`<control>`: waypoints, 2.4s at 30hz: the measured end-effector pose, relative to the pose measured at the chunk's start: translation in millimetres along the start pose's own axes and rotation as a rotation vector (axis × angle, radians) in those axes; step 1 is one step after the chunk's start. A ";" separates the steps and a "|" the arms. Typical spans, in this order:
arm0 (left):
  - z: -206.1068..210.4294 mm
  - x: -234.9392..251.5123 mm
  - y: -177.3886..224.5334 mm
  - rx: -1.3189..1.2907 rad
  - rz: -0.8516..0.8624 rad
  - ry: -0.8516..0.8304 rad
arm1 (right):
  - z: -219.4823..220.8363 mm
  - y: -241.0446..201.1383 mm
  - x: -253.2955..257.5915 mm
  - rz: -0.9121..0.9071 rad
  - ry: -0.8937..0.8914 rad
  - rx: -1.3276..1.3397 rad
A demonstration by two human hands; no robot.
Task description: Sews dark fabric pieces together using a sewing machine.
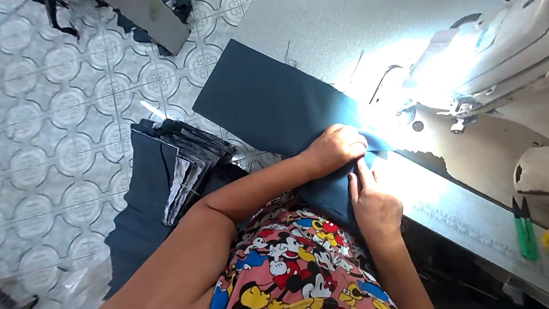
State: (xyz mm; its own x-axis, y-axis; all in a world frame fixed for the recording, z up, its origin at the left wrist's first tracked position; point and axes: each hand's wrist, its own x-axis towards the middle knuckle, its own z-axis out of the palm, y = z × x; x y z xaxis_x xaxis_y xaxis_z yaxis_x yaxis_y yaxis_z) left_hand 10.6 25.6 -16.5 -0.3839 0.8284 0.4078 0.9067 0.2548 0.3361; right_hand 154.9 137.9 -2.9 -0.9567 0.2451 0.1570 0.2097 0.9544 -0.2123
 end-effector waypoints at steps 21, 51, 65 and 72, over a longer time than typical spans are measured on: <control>3.3 60.5 -33.8 0.107 0.020 0.017 | 1.4 0.2 0.8 0.018 0.004 0.021; 28.6 63.1 -33.2 -0.032 0.047 -0.172 | 2.1 7.5 7.1 0.041 0.043 -0.044; 31.5 66.5 -31.3 0.005 0.030 -0.128 | 0.7 13.4 12.0 0.033 0.039 -0.035; 31.1 69.2 -31.7 0.010 0.013 -0.143 | 0.2 14.6 13.9 0.045 0.043 -0.020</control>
State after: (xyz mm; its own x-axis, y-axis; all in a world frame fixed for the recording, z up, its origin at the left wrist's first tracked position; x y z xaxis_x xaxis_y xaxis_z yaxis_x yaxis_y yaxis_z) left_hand -39.2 90.3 -25.3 -0.3437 0.8942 0.2869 0.9135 0.2475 0.3229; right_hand 144.6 155.3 -4.1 -0.9368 0.2944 0.1890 0.2565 0.9453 -0.2013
